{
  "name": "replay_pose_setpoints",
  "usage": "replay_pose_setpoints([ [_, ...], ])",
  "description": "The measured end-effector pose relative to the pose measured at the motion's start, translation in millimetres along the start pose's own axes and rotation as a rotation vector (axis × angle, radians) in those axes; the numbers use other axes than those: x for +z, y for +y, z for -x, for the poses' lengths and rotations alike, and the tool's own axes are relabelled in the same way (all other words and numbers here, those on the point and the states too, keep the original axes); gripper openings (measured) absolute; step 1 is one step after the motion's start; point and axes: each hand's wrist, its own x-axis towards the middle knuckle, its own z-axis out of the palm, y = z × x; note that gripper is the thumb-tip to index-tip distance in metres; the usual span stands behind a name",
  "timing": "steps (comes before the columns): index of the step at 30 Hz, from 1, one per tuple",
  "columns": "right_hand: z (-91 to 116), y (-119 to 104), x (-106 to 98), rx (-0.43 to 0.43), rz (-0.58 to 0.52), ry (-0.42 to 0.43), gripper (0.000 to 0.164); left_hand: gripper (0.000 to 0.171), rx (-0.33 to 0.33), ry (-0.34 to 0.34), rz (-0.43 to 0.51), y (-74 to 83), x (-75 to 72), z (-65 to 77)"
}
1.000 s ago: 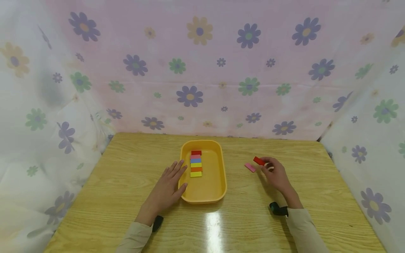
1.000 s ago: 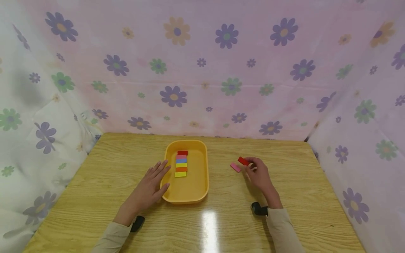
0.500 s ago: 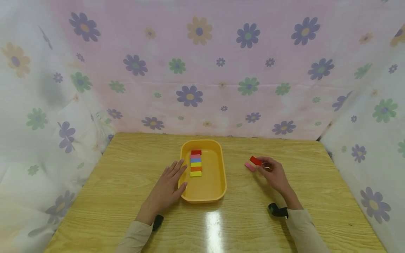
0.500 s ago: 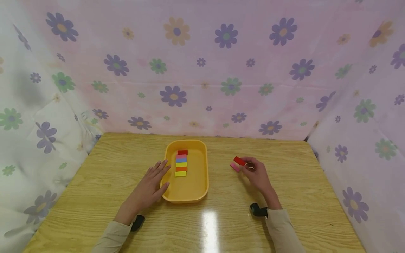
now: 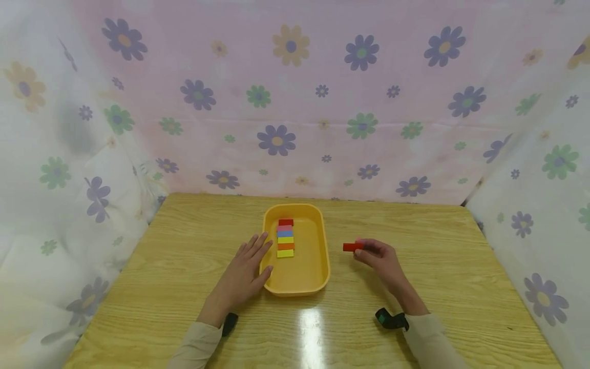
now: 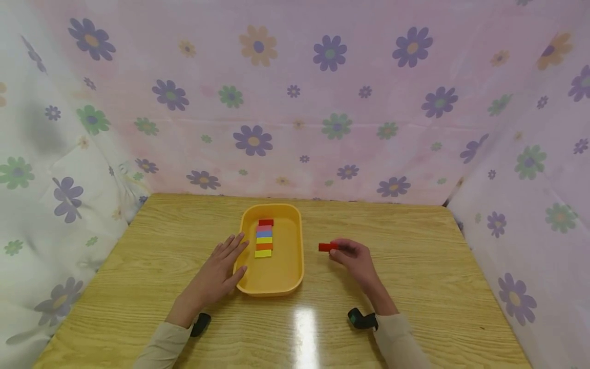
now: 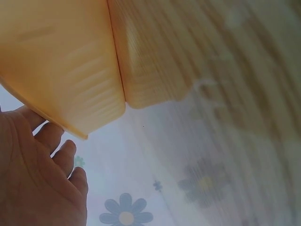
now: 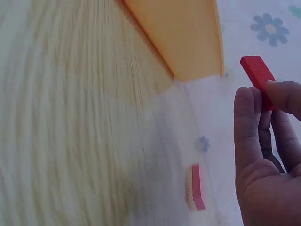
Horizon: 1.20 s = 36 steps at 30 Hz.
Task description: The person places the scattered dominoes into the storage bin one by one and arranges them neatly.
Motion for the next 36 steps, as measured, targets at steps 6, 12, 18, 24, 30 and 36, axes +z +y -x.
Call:
replay_pose_setpoints([
  [6, 3, -3, 20, 0.008, -0.074, -0.033, 0.036, 0.058, -0.003, -0.009, 0.005, 0.7, -0.6, 0.7],
  [12, 4, -6, 35, -0.014, -0.086, -0.039, 0.032, 0.057, -0.006, -0.009, 0.006, 0.4, -0.9, 1.1],
  [18, 8, -14, 51, 0.006, -0.038, 0.014, 0.03, 0.057, -0.005, -0.008, 0.004, 0.4, -1.0, 1.5],
  [24, 12, -24, 65, 0.04, -0.1, -0.012, 0.032, 0.057, 0.005, 0.004, -0.007, -0.8, 1.2, 0.8],
  [30, 15, -30, 81, 0.058, -0.159, -0.02, 0.033, 0.058, 0.003, 0.008, -0.004, -1.5, 1.5, 0.7],
  [36, 14, -30, 98, 0.077, -0.201, 0.005, 0.034, 0.057, -0.001, 0.005, 0.004, -1.6, 0.9, 1.2],
])
